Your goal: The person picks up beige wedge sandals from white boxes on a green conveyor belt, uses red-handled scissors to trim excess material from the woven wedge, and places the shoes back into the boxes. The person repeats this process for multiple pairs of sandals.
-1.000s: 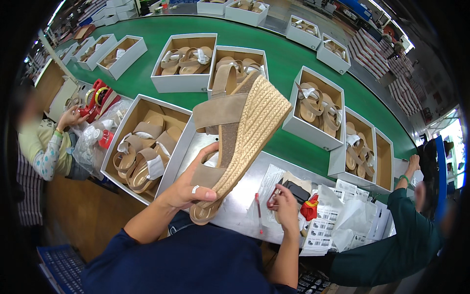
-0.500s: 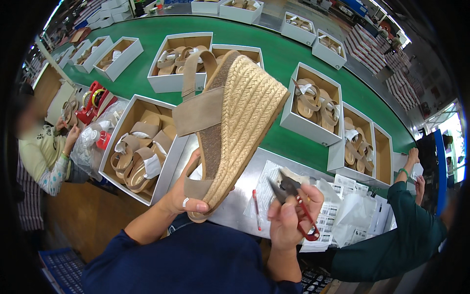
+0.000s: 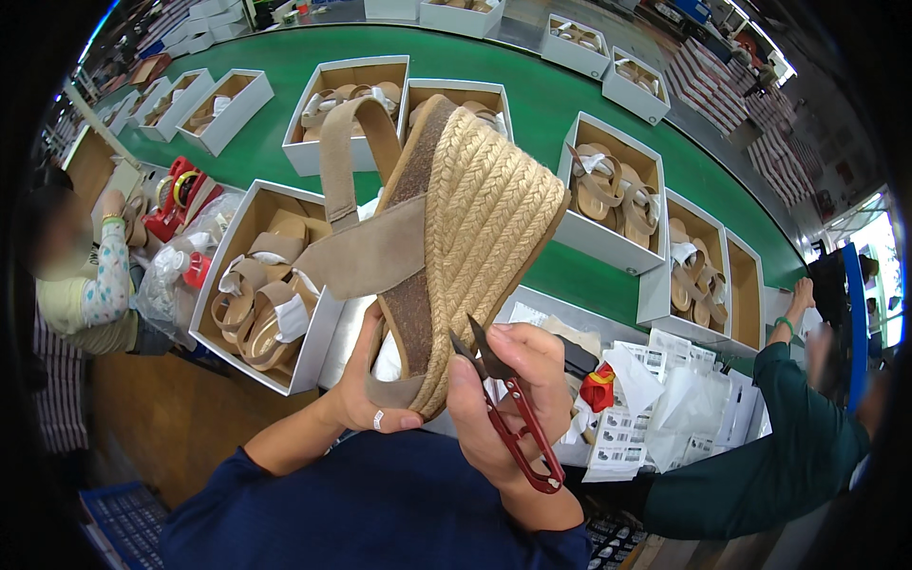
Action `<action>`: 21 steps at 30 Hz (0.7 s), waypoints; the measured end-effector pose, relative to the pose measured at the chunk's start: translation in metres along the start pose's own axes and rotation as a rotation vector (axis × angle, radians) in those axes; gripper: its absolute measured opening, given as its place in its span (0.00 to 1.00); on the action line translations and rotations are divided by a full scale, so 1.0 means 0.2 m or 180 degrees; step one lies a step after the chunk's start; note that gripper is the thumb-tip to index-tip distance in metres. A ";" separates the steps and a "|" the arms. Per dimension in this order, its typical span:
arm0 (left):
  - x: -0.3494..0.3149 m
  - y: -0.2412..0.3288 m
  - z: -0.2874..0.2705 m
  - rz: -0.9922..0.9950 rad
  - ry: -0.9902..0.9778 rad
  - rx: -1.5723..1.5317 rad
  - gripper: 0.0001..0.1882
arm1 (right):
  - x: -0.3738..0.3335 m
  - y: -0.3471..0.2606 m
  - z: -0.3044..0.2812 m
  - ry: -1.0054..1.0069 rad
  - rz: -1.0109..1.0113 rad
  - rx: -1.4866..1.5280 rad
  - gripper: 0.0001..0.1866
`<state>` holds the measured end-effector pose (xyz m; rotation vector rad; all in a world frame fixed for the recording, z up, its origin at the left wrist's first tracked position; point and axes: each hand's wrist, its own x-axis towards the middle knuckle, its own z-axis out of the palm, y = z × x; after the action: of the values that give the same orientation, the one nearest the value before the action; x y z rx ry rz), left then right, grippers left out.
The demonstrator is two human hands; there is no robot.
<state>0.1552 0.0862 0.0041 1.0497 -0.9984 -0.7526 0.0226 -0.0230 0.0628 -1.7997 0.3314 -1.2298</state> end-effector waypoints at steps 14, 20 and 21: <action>-0.02 0.02 0.04 0.0030 0.0037 0.0188 0.66 | -0.02 0.01 -0.01 0.0027 -0.0003 -0.0344 0.19; -0.04 0.00 0.03 -0.0075 0.0055 0.0153 0.66 | -0.05 0.02 -0.02 0.0092 0.0295 -0.0037 0.19; -0.04 -0.01 0.03 -0.0041 0.0047 0.0207 0.66 | -0.05 0.02 -0.02 0.0114 0.0309 -0.0016 0.19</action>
<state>0.1477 0.0905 0.0018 1.1174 -1.0098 -0.7259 0.0163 -0.0209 0.0536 -1.7469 0.4375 -1.1951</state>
